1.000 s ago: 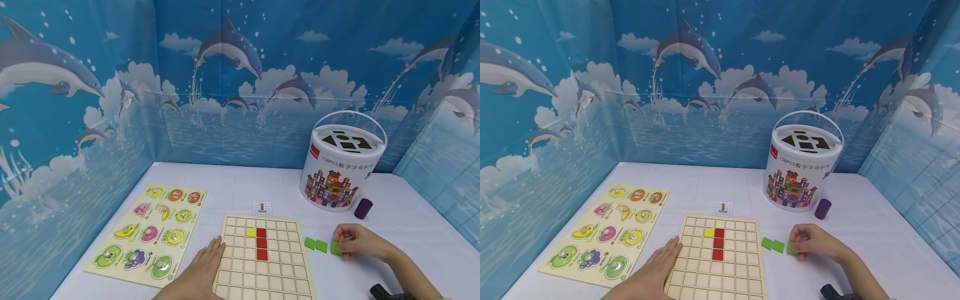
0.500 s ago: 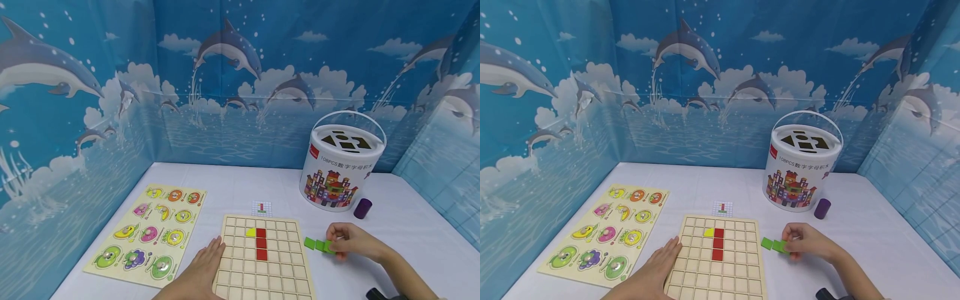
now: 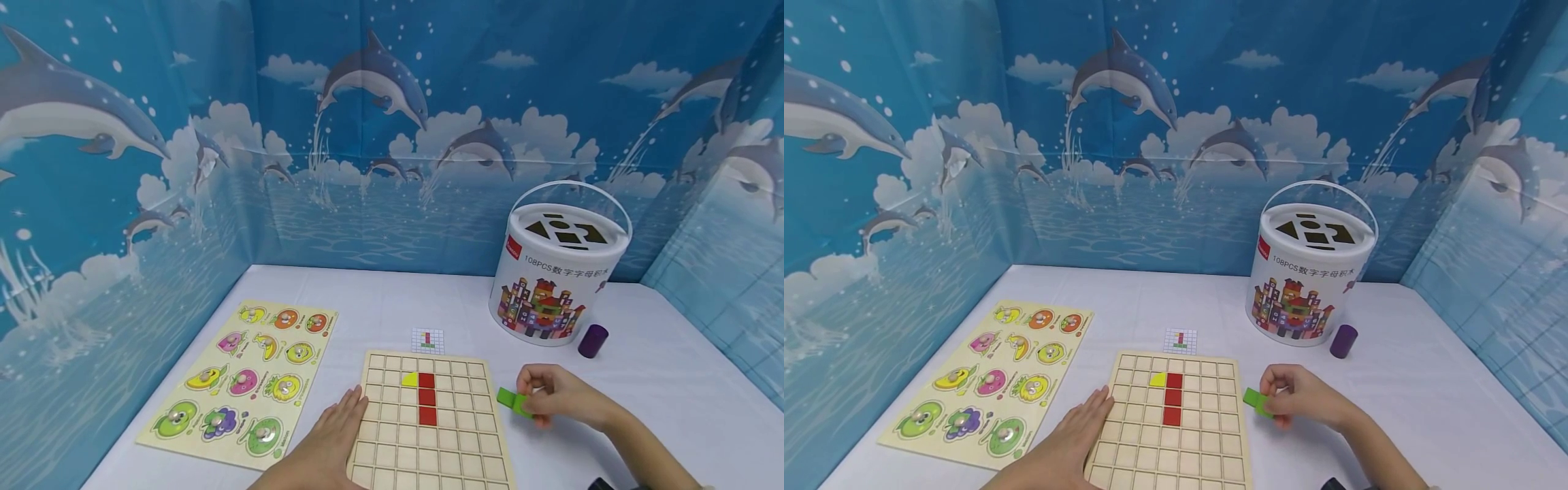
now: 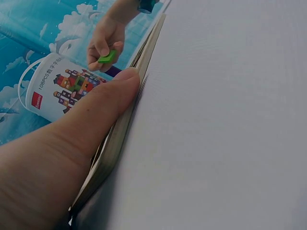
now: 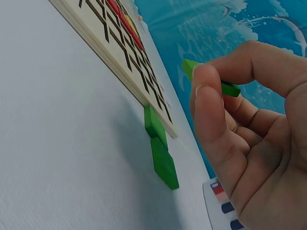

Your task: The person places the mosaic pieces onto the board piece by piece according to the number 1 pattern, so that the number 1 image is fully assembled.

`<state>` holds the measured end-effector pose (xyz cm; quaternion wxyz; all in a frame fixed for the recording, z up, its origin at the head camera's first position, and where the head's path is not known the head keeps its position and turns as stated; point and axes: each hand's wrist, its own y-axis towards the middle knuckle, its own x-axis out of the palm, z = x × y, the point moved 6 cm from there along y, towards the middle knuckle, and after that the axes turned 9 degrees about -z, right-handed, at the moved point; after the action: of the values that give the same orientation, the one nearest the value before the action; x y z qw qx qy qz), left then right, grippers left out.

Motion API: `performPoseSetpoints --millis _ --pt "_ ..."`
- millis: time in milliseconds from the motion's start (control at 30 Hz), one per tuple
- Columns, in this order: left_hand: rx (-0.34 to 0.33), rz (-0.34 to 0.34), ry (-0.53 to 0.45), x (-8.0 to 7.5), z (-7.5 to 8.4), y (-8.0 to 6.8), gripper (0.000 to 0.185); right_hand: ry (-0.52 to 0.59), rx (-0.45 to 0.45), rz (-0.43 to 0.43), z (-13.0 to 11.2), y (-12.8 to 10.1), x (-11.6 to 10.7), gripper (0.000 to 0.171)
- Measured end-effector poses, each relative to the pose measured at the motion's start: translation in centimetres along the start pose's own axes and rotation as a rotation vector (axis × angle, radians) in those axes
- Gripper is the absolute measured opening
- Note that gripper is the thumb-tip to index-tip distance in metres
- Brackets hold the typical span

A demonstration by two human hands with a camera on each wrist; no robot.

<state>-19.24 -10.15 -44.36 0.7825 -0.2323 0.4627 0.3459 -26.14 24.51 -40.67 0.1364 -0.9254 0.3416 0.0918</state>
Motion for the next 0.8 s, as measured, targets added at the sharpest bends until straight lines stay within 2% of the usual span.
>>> performPoseSetpoints --millis 800 --pt "-0.001 0.002 0.016 -0.1 0.1 -0.1 0.128 0.030 -0.126 -0.107 -2.7 3.1 3.7 0.019"
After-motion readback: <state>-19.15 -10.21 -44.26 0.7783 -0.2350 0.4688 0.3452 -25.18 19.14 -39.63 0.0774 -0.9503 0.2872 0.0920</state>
